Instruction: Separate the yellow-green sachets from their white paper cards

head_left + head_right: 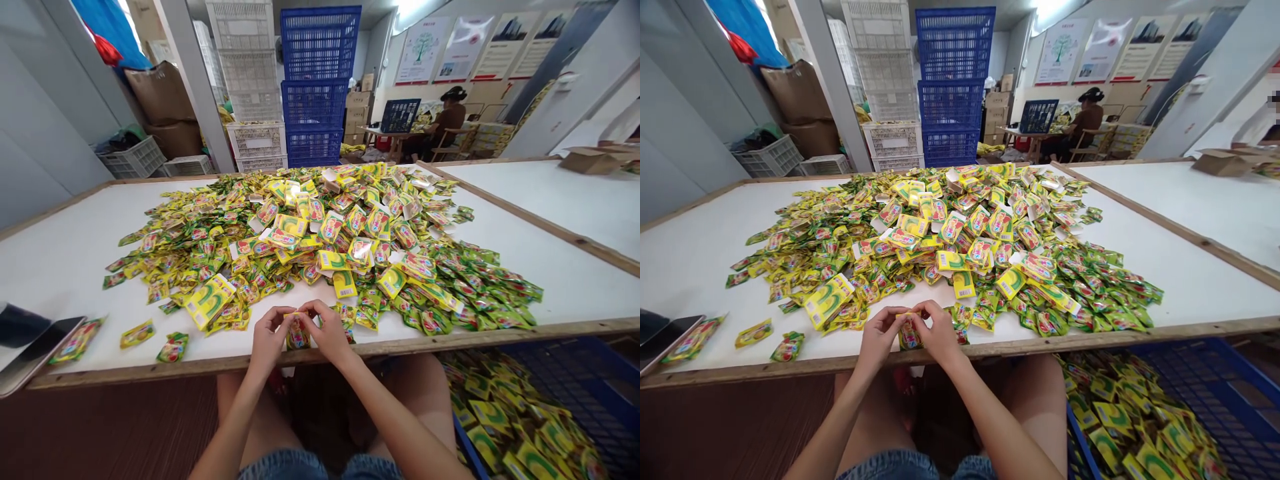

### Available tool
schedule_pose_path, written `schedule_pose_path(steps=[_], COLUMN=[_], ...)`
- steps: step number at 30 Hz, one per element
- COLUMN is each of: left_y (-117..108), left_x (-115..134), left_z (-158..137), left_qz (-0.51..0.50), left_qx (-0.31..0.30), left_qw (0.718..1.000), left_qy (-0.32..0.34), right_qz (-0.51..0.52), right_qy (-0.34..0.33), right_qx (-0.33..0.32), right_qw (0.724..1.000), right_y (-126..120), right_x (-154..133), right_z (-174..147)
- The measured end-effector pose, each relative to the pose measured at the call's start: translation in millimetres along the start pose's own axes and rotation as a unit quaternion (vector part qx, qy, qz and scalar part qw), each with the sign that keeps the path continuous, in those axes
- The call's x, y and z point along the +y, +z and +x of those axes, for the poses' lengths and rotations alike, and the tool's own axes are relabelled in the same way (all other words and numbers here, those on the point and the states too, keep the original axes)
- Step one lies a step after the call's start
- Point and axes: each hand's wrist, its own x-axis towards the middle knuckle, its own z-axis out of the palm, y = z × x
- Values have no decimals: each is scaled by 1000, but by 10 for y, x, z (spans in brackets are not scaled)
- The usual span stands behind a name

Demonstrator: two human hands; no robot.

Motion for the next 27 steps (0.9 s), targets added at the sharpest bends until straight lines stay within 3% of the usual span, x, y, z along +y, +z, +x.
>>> schedule_pose_path(steps=[12, 15, 17, 20, 22, 24, 25, 27], left_y=[-39, -54, -73, -109, -118, -103, -88, -49], left_x=[-83, -97, -107, -136, -163, -188, -197, -208], left_z=[14, -6, -14, -6, 11, 31, 40, 51], left_qz=[45, 35, 4, -21, -3, 10, 13, 18], left_qx=[-13, -16, -13, -8, -10, -14, -14, -19], left_qw=[998, 999, 1000, 1000, 999, 998, 998, 998], left_qy=[45, 38, 24, -9, -37, -53, -55, -52], right_qz=[15, 18, 5, -75, -191, -347, -435, -533], right_qy=[4, 12, 12, 25, 69, 109, 123, 145], right_qx=[-15, 5, 42, 107, 82, 67, 85, 105], right_qw=[1000, 1000, 999, 991, 976, 929, 888, 827], right_y=[12, 31, -105, -707, -1327, -1952, -2204, -2487], right_x=[49, -24, -120, -195, -134, -10, 51, 137], right_z=[-58, -72, -104, -295, -526, -780, -886, -998])
